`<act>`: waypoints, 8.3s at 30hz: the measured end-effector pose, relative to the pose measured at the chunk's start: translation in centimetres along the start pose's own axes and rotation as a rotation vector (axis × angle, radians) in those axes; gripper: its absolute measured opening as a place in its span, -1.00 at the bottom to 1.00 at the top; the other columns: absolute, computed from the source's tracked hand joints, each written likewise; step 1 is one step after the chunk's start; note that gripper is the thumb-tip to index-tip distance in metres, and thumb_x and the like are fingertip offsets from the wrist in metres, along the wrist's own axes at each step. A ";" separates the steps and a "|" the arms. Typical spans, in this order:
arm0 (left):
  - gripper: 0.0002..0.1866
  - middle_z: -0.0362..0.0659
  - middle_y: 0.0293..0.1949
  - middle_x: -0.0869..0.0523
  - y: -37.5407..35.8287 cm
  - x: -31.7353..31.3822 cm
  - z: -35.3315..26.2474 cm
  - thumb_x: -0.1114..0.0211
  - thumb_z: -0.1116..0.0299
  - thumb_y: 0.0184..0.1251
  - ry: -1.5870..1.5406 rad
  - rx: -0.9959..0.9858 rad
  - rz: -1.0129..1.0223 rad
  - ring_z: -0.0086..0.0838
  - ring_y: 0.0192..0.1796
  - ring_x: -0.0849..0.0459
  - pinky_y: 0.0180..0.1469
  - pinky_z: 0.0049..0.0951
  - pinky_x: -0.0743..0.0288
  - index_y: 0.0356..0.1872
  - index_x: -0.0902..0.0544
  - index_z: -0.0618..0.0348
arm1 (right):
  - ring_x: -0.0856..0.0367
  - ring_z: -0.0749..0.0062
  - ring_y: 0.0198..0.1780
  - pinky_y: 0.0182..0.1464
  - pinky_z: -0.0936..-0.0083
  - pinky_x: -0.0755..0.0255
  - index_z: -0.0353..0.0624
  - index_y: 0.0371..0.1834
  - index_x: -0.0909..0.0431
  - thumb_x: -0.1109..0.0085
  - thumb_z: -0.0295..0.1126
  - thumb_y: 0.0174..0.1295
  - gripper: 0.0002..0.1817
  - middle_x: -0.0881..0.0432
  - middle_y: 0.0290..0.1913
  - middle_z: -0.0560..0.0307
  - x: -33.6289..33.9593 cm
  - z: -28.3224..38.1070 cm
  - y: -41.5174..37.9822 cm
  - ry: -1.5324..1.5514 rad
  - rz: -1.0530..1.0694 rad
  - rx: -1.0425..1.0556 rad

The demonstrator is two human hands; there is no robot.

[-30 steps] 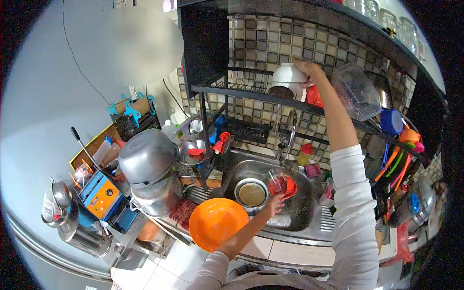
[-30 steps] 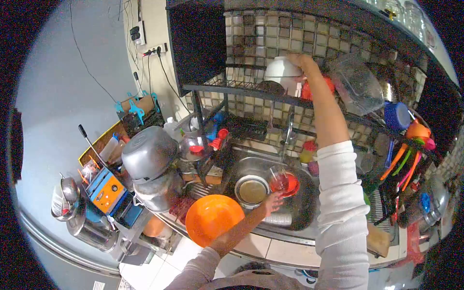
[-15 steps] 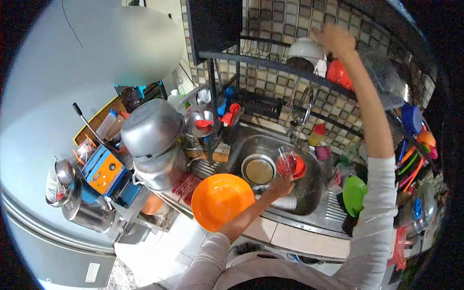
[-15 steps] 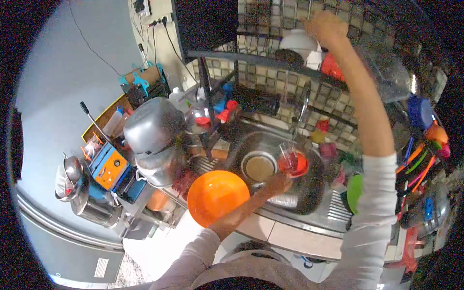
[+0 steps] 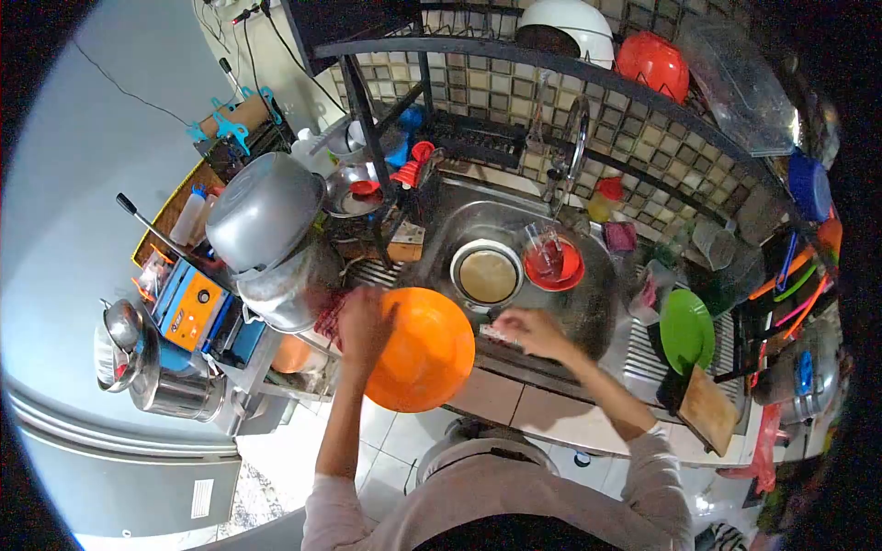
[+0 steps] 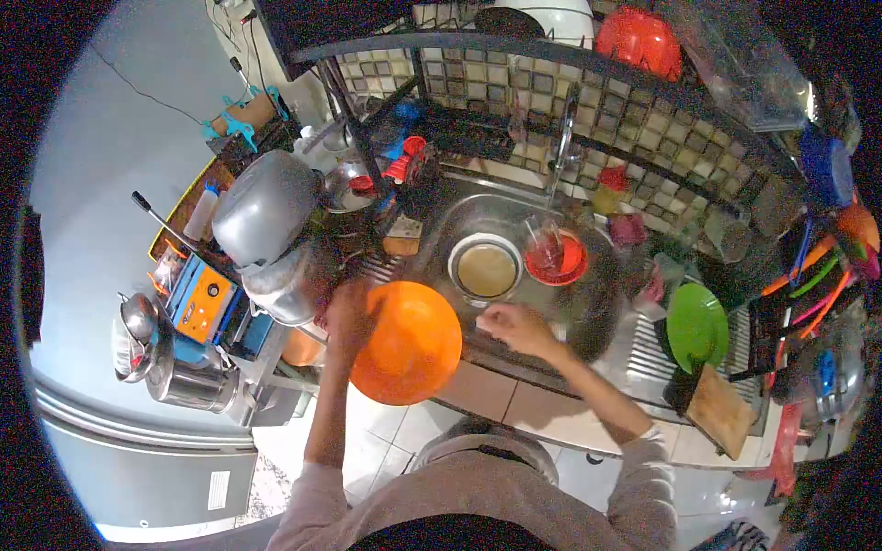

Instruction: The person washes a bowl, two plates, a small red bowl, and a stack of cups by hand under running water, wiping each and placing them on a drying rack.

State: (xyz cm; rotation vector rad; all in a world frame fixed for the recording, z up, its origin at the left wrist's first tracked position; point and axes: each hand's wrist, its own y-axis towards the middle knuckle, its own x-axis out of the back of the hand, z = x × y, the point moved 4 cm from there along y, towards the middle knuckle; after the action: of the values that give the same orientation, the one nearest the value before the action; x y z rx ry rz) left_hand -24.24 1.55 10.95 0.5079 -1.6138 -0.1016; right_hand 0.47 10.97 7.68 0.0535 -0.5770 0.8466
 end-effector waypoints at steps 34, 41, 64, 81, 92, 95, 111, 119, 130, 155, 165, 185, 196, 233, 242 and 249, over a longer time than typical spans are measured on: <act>-0.52 -0.17 -0.16 -0.47 10.6 -17.5 -10.7 -0.13 0.60 -0.13 -1.975 0.590 0.587 -0.33 -0.08 -0.46 -0.12 -0.33 -0.42 -0.08 -0.28 0.03 | -0.47 0.47 -0.57 -0.51 0.54 -0.35 -0.12 -0.36 -0.48 0.20 0.17 0.08 -0.45 -0.50 -0.57 0.21 15.5 -13.9 3.1 0.310 -0.537 -0.234; -0.74 -0.18 -0.24 -0.54 10.2 -16.0 -11.2 -0.15 0.44 -0.03 -1.899 0.644 0.377 -0.37 -0.20 -0.54 -0.17 -0.33 -0.47 -0.23 -0.47 0.12 | -0.27 0.14 0.05 -0.03 0.23 -0.25 0.06 -0.01 -0.29 -0.08 -0.15 -0.03 -0.53 -0.41 -0.11 0.09 8.1 -18.5 2.6 -0.914 -0.339 -0.123; -0.59 -0.11 -0.06 -0.42 10.6 -10.4 -8.0 -0.13 0.38 -0.01 -1.915 0.312 0.492 -0.26 0.01 -0.42 -0.03 -0.17 -0.38 -0.05 -0.32 0.06 | -0.53 0.05 -0.44 -0.42 0.27 -0.42 -0.16 -0.27 -0.51 -0.01 -0.39 -0.02 -0.78 -0.52 -0.53 -0.13 13.2 -19.3 4.1 -0.886 -0.524 -0.156; -0.61 -0.10 -0.08 -0.43 13.0 -12.4 -8.3 -0.10 0.45 -0.02 -1.962 0.550 0.609 -0.14 -0.03 -0.43 -0.06 -0.04 -0.39 -0.08 -0.33 0.06 | -0.49 0.59 -0.52 -0.47 0.61 -0.35 -0.25 -0.26 -0.47 -0.05 -0.30 0.07 -0.75 -0.54 -0.57 0.13 -5.1 -3.9 4.1 0.306 -0.408 0.216; -0.54 -0.14 -0.10 -0.45 11.8 -11.4 -10.2 -0.12 0.53 -0.08 -1.867 0.590 0.592 -0.23 -0.05 -0.47 -0.07 -0.11 -0.40 -0.05 -0.29 0.05 | -0.47 0.64 -0.55 -0.57 0.69 -0.33 -0.19 -0.28 -0.48 -0.01 -0.29 0.09 -0.78 -0.52 -0.55 0.24 6.1 -9.3 3.2 0.240 -0.077 -0.082; -0.46 -0.14 -0.12 -0.43 12.2 -12.3 -11.3 -0.08 0.57 -0.13 -1.769 0.543 0.571 -0.18 -0.07 -0.46 -0.15 -0.02 -0.43 -0.01 -0.21 -0.02 | -0.44 0.66 -0.65 -0.64 0.74 -0.28 -0.19 -0.38 -0.50 0.02 -0.26 0.11 -0.78 -0.50 -0.65 0.21 13.4 -8.6 3.8 -0.011 -0.290 -0.100; -0.58 -0.17 -0.17 -0.52 10.5 -14.6 -15.9 -0.13 0.52 -0.09 -1.888 0.547 0.811 -0.30 -0.14 -0.54 -0.18 -0.13 -0.48 -0.08 -0.38 0.12 | -0.53 0.46 -0.52 -0.53 0.57 -0.40 -0.24 -0.48 -0.53 -0.02 -0.36 -0.13 -0.80 -0.56 -0.59 0.15 15.5 -2.6 16.6 -0.381 0.153 0.112; -0.57 -0.15 -0.15 -0.52 10.5 -14.4 -16.0 -0.14 0.50 -0.08 -1.877 0.498 0.819 -0.27 -0.14 -0.54 -0.19 -0.11 -0.48 -0.06 -0.37 0.10 | -0.49 0.34 -0.49 -0.35 0.41 -0.37 -0.21 -0.50 -0.52 -0.13 -0.29 -0.19 -0.77 -0.56 -0.51 0.10 16.3 -3.0 17.2 -0.620 0.208 0.262; -0.52 -0.13 -0.12 -0.50 11.5 -19.5 -16.0 0.02 -0.03 0.17 -1.683 0.780 0.555 -0.39 -0.17 -0.54 -0.26 -0.38 -0.49 -0.05 -0.37 0.14 | -0.47 0.45 -0.12 -0.02 0.48 -0.32 -0.20 -0.02 -0.30 -0.04 -0.14 0.09 -0.54 -0.50 -0.16 0.19 17.9 -14.3 7.5 0.738 -0.176 -0.121; -0.66 -0.12 -0.19 -0.52 12.6 -19.8 -16.6 -0.10 0.44 0.08 -1.783 0.426 0.715 -0.27 -0.23 -0.57 -0.14 -0.25 -0.48 -0.06 -0.37 0.15 | -0.44 0.50 -0.16 -0.14 0.56 -0.32 -0.11 0.04 -0.27 0.04 -0.22 0.17 -0.61 -0.45 -0.11 0.26 16.6 -19.0 6.4 1.024 -0.669 0.077; -0.70 0.01 -0.30 -0.54 11.7 -22.2 -19.0 -0.10 0.35 0.13 -1.712 0.641 0.815 -0.21 -0.34 -0.60 -0.28 -0.27 -0.55 -0.13 -0.39 0.26 | -0.46 0.55 -0.28 -0.23 0.58 -0.36 -0.16 -0.09 -0.39 0.03 -0.23 0.16 -0.68 -0.50 -0.27 0.24 18.3 -14.5 3.2 0.778 -0.996 0.053; -0.60 -0.21 -0.05 -0.48 10.9 -19.4 -23.0 -0.16 0.38 0.05 -2.062 0.348 0.981 -0.39 0.01 -0.44 0.04 -0.34 -0.34 -0.03 -0.37 0.22 | -0.47 0.48 -0.34 -0.25 0.54 -0.37 -0.20 -0.12 -0.41 0.06 -0.21 0.17 -0.68 -0.53 -0.28 0.22 19.9 -17.7 0.8 0.877 -0.873 0.063; -0.75 -0.18 -0.34 -0.58 12.0 -17.7 -13.3 -0.11 0.45 -0.02 -1.669 0.397 0.592 -0.44 -0.31 -0.58 -0.31 -0.46 -0.47 -0.24 -0.51 0.25 | -0.52 0.08 -0.40 -0.33 0.23 -0.38 -0.20 -0.44 -0.49 0.06 -0.09 0.07 -0.64 -0.54 -0.46 -0.09 14.9 -3.4 8.4 -0.557 -0.451 0.148; -0.77 -0.23 -0.28 -0.57 10.8 -15.7 -14.8 -0.09 0.46 0.06 -1.432 0.242 0.205 -0.50 -0.24 -0.51 -0.19 -0.53 -0.35 -0.21 -0.50 0.26 | -0.29 0.12 -0.09 -0.14 0.26 -0.27 0.08 0.07 -0.30 0.02 -0.44 -0.09 -0.47 -0.34 -0.12 0.02 10.7 -7.3 9.2 -0.834 -0.726 0.132; -0.73 0.11 -0.55 -0.53 11.8 -14.1 -13.9 -0.03 0.25 0.18 -0.911 -0.041 -0.093 -0.04 -0.42 -0.52 -0.47 -0.32 -0.34 -0.42 -0.47 0.32 | -0.51 0.32 -0.37 -0.26 0.39 -0.37 -0.19 -0.36 -0.48 0.02 -0.33 -0.01 -0.79 -0.54 -0.44 0.07 15.4 -5.9 15.0 -0.518 -0.390 0.269; -0.67 0.09 -0.50 -0.54 12.1 -13.0 -13.3 -0.03 0.18 0.19 -0.846 0.122 0.060 -0.14 -0.41 -0.57 -0.42 -0.37 -0.36 -0.32 -0.48 0.31 | -0.50 0.32 -0.50 -0.42 0.35 -0.33 -0.10 -0.63 -0.52 0.05 -0.30 -0.10 -0.82 -0.55 -0.57 0.10 15.1 -5.4 16.5 -0.695 -0.169 0.333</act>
State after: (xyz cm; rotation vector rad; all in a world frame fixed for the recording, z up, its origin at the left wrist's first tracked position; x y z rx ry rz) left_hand -14.30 20.43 4.94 0.5431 -2.4712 -0.1902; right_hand -1.08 33.97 7.71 0.7126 -1.0574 0.7416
